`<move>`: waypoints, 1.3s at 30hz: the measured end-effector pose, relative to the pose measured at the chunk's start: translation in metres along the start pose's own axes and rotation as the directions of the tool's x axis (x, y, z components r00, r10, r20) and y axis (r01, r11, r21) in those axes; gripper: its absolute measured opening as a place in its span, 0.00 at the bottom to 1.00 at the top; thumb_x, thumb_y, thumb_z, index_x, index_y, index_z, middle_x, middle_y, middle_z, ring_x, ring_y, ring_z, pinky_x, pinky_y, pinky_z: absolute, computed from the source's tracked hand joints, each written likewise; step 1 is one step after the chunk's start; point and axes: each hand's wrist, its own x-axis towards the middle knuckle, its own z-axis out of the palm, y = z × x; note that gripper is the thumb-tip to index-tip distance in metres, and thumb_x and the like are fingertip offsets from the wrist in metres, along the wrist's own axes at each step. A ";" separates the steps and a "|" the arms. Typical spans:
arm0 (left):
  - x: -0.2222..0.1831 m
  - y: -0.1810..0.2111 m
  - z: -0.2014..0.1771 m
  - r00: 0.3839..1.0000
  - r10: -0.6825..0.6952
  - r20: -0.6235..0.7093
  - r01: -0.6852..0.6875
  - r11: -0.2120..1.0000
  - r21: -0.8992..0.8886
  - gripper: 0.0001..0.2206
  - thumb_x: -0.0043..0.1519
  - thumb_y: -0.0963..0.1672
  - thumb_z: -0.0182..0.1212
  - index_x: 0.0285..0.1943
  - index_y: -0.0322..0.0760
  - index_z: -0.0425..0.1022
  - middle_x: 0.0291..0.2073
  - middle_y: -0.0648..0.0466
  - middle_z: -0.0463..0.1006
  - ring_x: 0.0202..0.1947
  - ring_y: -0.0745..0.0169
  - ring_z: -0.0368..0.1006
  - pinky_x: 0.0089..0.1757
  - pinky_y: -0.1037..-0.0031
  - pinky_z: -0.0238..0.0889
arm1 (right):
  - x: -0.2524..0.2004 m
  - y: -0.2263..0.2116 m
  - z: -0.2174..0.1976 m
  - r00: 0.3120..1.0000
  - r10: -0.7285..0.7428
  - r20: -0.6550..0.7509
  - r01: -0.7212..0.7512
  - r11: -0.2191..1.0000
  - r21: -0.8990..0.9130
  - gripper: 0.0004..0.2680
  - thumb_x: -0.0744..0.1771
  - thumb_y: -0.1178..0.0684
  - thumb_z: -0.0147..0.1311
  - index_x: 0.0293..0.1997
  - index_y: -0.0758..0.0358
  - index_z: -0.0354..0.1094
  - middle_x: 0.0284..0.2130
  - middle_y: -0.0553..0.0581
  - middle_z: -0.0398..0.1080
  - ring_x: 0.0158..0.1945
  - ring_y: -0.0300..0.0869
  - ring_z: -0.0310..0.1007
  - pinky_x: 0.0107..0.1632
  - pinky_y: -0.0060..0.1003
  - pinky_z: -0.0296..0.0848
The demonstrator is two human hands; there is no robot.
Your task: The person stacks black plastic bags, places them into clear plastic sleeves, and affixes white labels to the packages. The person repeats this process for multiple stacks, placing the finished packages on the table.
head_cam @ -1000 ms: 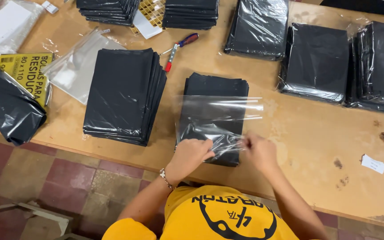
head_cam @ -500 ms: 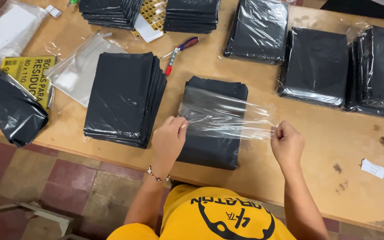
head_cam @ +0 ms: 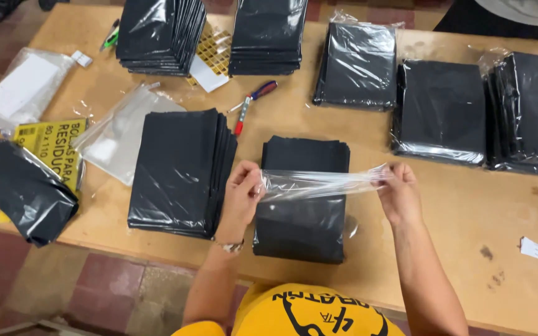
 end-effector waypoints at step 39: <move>0.221 -0.184 -0.123 0.918 -0.380 -0.113 0.177 0.138 0.974 0.09 0.67 0.45 0.47 0.48 0.35 0.65 0.44 0.30 0.77 0.51 0.28 0.76 0.49 0.47 0.71 | 0.223 0.195 -0.059 0.778 0.628 0.020 -0.271 0.363 -0.891 0.08 0.67 0.59 0.43 0.48 0.62 0.68 0.35 0.58 0.67 0.36 0.50 0.68 0.31 0.43 0.71</move>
